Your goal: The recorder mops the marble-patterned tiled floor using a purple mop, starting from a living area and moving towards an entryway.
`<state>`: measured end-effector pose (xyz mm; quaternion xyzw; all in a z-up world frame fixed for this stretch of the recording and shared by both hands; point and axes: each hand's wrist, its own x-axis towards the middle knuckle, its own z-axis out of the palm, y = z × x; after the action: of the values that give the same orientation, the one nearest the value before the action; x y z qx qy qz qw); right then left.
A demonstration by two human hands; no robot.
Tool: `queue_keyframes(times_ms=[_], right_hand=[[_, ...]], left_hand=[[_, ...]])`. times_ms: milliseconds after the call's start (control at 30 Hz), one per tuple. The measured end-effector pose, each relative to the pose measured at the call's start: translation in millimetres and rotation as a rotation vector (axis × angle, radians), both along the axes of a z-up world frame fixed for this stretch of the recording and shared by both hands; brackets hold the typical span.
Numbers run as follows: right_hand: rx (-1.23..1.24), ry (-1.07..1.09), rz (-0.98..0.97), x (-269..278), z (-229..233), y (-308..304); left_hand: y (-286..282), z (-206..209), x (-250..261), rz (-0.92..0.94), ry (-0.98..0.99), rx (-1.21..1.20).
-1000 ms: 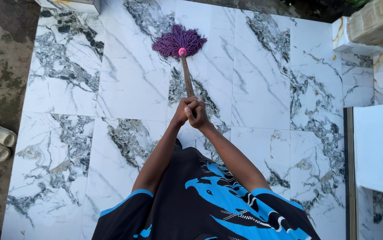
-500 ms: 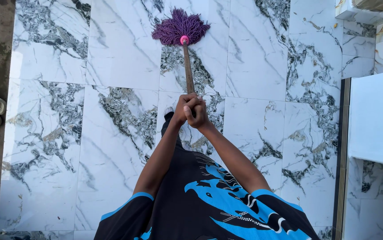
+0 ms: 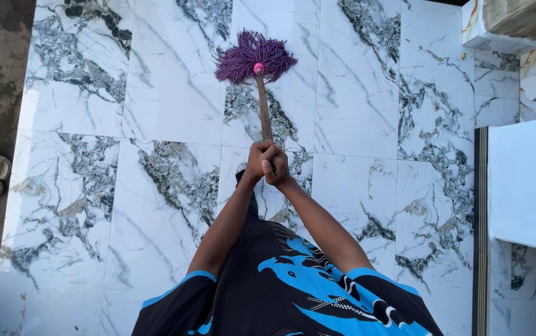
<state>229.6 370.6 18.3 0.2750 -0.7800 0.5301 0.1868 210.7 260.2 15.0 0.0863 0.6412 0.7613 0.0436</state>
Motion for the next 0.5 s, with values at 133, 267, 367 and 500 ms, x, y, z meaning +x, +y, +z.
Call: queue_keyframes(times_ms=[133,267,367,500], right_hand=[[0.046,0.03,-0.02,-43.3,-15.4,5.4],[0.04,0.029,-0.008,-95.9,-21.6,3.2],[0.031,0.06,0.008,-149.8,-9.7,-2.4],[0.039,0.028,0.038,-220.3,-18.3,-11.5]], left_hand=[[3.9,-13.0,-43.5,0.004,0.02,-0.038],[3.0,-15.1,-94.2,0.034,-0.059,0.004],[-2.5,-12.9,-148.2,0.056,-0.067,-0.026],[-14.8,8.7,-215.3,0.055,-0.116,0.007]])
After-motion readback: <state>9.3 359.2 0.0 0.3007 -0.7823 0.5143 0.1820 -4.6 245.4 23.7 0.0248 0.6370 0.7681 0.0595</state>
